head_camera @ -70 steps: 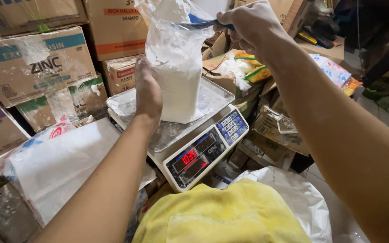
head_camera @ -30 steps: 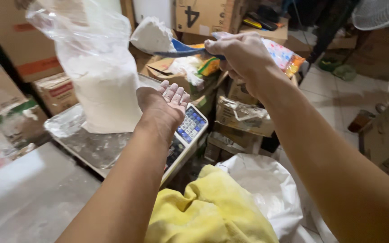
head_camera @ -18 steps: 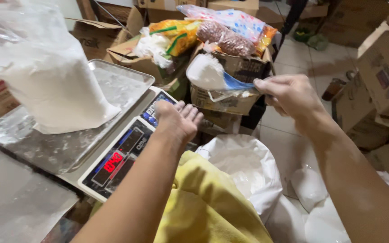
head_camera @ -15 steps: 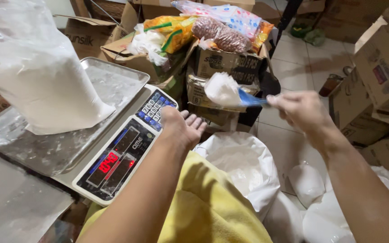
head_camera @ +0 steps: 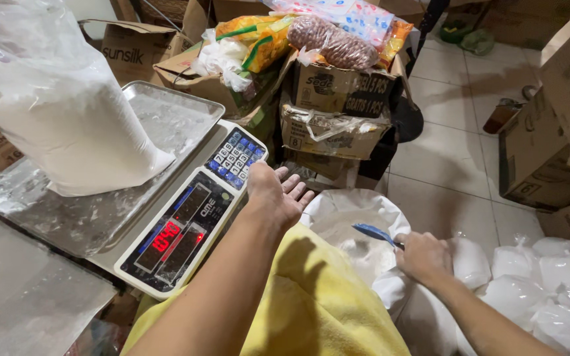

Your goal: The person scoops white powder from a large sack into a plastic bag using a blue scoop, places the bag on a digital scale, adjusts the amount to reach a target weight, and ties the bag closed. The process is repeated for multiple bags.

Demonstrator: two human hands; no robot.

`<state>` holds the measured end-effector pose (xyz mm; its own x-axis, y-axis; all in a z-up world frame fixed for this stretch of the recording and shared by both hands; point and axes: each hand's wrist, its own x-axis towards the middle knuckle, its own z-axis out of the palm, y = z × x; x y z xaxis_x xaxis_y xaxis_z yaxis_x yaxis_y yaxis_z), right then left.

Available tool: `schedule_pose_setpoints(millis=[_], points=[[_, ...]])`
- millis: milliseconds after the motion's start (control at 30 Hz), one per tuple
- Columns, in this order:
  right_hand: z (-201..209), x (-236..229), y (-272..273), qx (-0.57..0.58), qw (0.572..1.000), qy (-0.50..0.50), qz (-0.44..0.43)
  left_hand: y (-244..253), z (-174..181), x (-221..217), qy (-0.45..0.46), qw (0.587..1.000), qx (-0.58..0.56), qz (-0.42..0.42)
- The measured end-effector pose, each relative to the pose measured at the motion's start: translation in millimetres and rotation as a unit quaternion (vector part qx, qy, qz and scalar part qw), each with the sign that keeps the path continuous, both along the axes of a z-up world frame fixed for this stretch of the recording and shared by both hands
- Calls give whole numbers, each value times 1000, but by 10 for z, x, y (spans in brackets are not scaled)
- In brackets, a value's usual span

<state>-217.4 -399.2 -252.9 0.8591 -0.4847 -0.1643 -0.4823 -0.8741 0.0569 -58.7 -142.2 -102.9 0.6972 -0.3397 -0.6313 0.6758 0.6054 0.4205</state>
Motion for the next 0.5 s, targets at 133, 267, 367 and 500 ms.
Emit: schedule_pose_setpoints(millis=[133, 267, 367, 500], points=[[-89, -75, 135, -10, 1000, -3, 12, 26, -18, 3, 6, 1000, 4, 3], [-105, -132, 164, -18, 998, -52, 15, 4, -21, -28, 4, 1000, 12, -4], [-105, -136, 166, 53, 998, 16, -25, 0, -10, -43, 6, 1000, 15, -8], [-155, -140, 142, 73, 995, 6, -67, 9, -3, -47, 1, 1000, 21, -15]])
